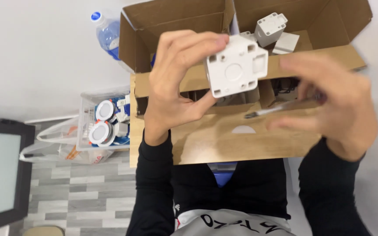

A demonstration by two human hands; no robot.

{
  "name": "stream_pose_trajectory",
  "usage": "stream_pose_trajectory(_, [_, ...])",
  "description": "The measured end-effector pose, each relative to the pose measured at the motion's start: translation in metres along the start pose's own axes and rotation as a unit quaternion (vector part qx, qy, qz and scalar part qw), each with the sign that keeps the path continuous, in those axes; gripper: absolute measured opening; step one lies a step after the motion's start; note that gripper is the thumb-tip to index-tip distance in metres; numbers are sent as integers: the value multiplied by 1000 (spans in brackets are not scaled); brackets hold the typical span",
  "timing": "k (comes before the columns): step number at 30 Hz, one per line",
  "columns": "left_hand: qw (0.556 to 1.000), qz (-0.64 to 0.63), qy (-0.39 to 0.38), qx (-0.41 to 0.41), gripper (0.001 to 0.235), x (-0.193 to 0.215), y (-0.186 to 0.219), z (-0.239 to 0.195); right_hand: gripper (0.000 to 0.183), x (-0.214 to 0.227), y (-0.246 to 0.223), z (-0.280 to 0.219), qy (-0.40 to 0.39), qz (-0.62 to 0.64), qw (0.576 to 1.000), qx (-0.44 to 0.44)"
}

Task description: The person uses a screwdriver to tighten screws on a white and blue plastic electrical component. They then pick up a water bottle, unscrew the cap, and set it aside. Finally, they handle a blue plastic part and a white plastic housing, manipulating them with their hands.

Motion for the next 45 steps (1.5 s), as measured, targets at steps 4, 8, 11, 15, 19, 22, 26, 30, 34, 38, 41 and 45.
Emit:
stream_pose_trajectory(4, [995,-71,-41,60,56,-15,-8,-55,54,-48,28,-70,-102,82,986,-106])
stream_pose_trajectory(8, [967,-170,-97,163,56,-44,-6,-130,21,-89,30,-124,-138,88,974,-159])
stream_pose_trajectory(11, [940,-214,-120,237,52,-66,1,-167,20,-107,37,-152,-167,43,976,-135])
stream_pose_trajectory(15, [916,-237,-151,288,65,-97,7,-210,27,-121,43,-155,-168,8,973,-159])
stream_pose_trajectory(19, [914,-220,-161,300,62,-113,6,-225,30,-125,54,-158,-116,-83,981,-133])
stream_pose_trajectory(22, [913,-213,-163,306,60,-117,4,-227,32,-127,61,-162,-90,-137,979,-120])
stream_pose_trajectory(26, [909,-206,-174,318,61,-120,-2,-228,32,-130,64,-162,-64,-185,975,-107])
stream_pose_trajectory(30, [909,-204,-183,313,58,-123,-3,-227,32,-132,62,-160,-61,-185,975,-107])
stream_pose_trajectory(34, [912,-203,-193,299,58,-128,-2,-232,11,-131,49,-152,-47,-155,982,-101])
stream_pose_trajectory(38, [913,-201,-194,297,54,-127,-1,-234,21,-145,24,-155,-91,-123,986,-70])
stream_pose_trajectory(41, [914,-205,-194,292,53,-127,-1,-232,21,-156,4,-140,-132,-94,985,-59])
stream_pose_trajectory(45, [910,-204,-199,300,56,-130,-1,-238,25,-156,4,-162,-132,-76,986,-71])
Point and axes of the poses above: each hand's wrist, its own z-axis towards the middle knuckle, its own x-axis out of the back of the hand, y = z × x, the point moved 10 cm from there along z, towards the middle knuckle, and after that the axes turned 9 degrees about z, right-handed, at the moved point
